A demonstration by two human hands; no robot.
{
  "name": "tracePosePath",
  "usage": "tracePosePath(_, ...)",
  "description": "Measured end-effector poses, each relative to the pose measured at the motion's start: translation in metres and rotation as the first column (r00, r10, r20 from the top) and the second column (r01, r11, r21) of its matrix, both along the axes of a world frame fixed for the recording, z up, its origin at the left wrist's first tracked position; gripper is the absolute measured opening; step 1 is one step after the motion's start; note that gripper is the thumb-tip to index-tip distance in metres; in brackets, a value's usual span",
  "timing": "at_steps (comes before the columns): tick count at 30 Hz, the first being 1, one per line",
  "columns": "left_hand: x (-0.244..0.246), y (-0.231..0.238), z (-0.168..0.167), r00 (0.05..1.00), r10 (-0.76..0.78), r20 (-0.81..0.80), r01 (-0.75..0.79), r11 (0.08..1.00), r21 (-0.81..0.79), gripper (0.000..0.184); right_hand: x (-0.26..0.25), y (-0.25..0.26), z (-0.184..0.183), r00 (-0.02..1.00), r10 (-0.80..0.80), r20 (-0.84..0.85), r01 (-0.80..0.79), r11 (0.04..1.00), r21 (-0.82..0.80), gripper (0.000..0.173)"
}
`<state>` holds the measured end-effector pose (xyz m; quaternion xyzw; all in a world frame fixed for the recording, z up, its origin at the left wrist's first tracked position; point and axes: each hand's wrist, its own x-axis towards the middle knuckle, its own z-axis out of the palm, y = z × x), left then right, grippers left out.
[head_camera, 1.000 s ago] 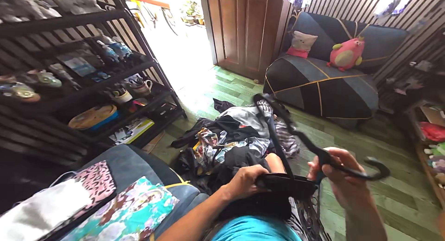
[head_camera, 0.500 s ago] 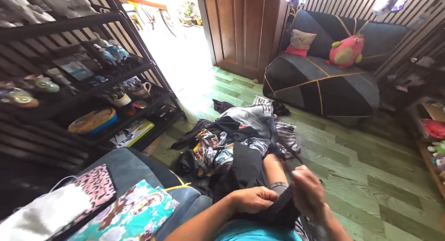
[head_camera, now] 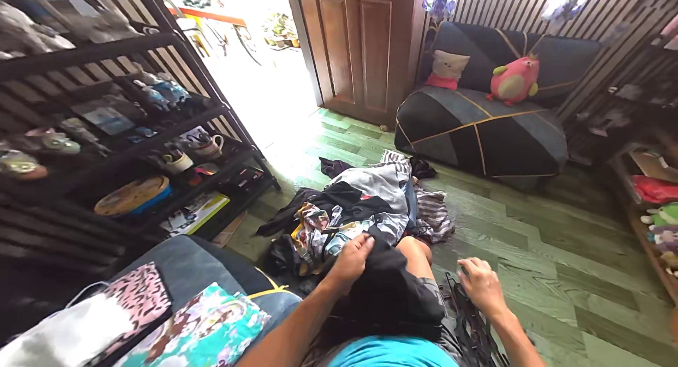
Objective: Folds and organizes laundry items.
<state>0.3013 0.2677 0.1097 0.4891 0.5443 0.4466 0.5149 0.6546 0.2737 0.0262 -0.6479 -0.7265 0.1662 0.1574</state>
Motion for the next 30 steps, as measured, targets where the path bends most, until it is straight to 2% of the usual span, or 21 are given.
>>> tracePosePath(2,-0.01,0.02,-0.001,0.977,0.215,-0.004,-0.214,0.974,-0.075,0.032,-0.048,-0.006,0.029,0.959,0.201,-0.2,-0.115,0.92,0.374,0.02)
tracePosePath(4,-0.023,0.038,-0.008,0.954,0.296,-0.049,-0.3,0.946,-0.123,0.041,-0.098,-0.017,0.056,0.77,0.51,-0.384,-0.283,0.812,0.511,0.017)
tracePosePath(5,-0.031,0.043,-0.015,0.962,0.248,-0.113,-0.263,0.955,-0.136,0.053,-0.118,-0.023,0.064,0.649,0.628,-0.429,-0.419,0.766,0.487,0.019)
tracePosePath(6,-0.038,0.046,-0.024,0.968,0.138,-0.21,-0.171,0.974,-0.147,0.068,-0.135,-0.028,0.067,0.583,0.692,-0.426,-0.564,0.722,0.401,0.027)
tracePosePath(8,-0.044,0.045,-0.05,0.891,-0.124,-0.438,0.046,0.982,-0.184,0.1,-0.158,-0.031,0.062,0.601,0.743,-0.295,-0.771,0.636,0.033,0.058)
tracePosePath(9,-0.042,0.041,-0.062,0.825,-0.228,-0.518,0.141,0.969,-0.202,0.104,-0.167,-0.031,0.057,0.604,0.759,-0.245,-0.797,0.585,-0.151,0.061)
tracePosePath(10,-0.039,0.035,-0.069,0.779,-0.293,-0.554,0.211,0.955,-0.208,0.096,-0.172,-0.031,0.053,0.59,0.767,-0.251,-0.807,0.549,-0.219,0.051)
tracePosePath(11,-0.038,0.032,-0.072,0.764,-0.315,-0.562,0.249,0.949,-0.194,0.08,-0.172,-0.03,0.055,0.574,0.758,-0.311,-0.819,0.54,-0.195,0.039)
tracePosePath(13,-0.042,0.031,-0.066,0.773,-0.273,-0.572,0.246,0.961,-0.126,0.048,-0.162,-0.027,0.081,0.555,0.642,-0.529,-0.76,0.65,-0.008,0.024)
tracePosePath(14,-0.046,0.031,-0.062,0.777,-0.254,-0.576,0.227,0.966,-0.12,0.04,-0.153,-0.024,0.101,0.543,0.581,-0.606,-0.67,0.735,0.104,0.021)
tracePosePath(16,-0.056,0.03,-0.055,0.799,-0.201,-0.567,0.17,0.979,-0.109,0.037,-0.127,-0.009,0.151,0.528,0.477,-0.702,-0.488,0.847,0.209,0.02)
tracePosePath(18,-0.065,0.03,-0.051,0.831,-0.128,-0.542,0.12,0.991,-0.051,0.032,-0.095,0.004,0.199,0.445,0.397,-0.803,-0.25,0.916,0.315,0.017)
tracePosePath(20,-0.069,0.016,-0.032,0.843,-0.208,-0.495,0.22,0.975,-0.034,0.024,-0.064,0.003,0.242,0.328,0.31,-0.893,0.065,0.935,0.349,0.013)
tracePosePath(21,-0.069,0.005,-0.018,0.809,-0.354,-0.469,0.37,0.927,-0.06,0.021,-0.053,0.001,0.261,0.315,0.289,-0.904,0.168,0.921,0.353,0.013)
tracePosePath(22,-0.066,-0.008,-0.006,0.722,-0.537,-0.437,0.552,0.827,-0.103,0.02,-0.046,0.0,0.274,0.346,0.268,-0.899,0.215,0.91,0.354,0.014)
tracePosePath(24,-0.054,-0.029,0.009,0.428,-0.796,-0.428,0.801,0.553,-0.228,0.018,-0.044,0.008,0.278,0.443,0.193,-0.875,0.186,0.936,0.3,0.015)
tracePosePath(25,-0.048,-0.034,0.012,0.293,-0.832,-0.472,0.834,0.463,-0.299,0.02,-0.049,0.016,0.275,0.471,0.143,-0.871,0.133,0.964,0.23,0.014)
tracePosePath(26,-0.044,-0.037,0.015,0.218,-0.806,-0.551,0.827,0.453,-0.334,0.027,-0.058,0.024,0.27,0.468,0.091,-0.879,0.065,0.988,0.137,0.016)
tracePosePath(27,-0.041,-0.036,0.02,0.224,-0.733,-0.642,0.806,0.51,-0.3,0.035,-0.069,0.032,0.266,0.457,0.044,-0.889,-0.007,0.999,0.046,0.02)
tracePosePath(28,-0.039,-0.032,0.025,0.324,-0.626,-0.709,0.783,0.598,-0.171,0.039,-0.08,0.037,0.261,0.449,0.004,-0.894,-0.079,0.996,-0.035,0.027)
tracePosePath(30,-0.027,-0.016,0.044,0.641,-0.415,-0.645,0.631,0.764,0.135,0.038,-0.103,0.045,0.245,0.468,0.021,-0.884,-0.235,0.967,-0.102,0.029)
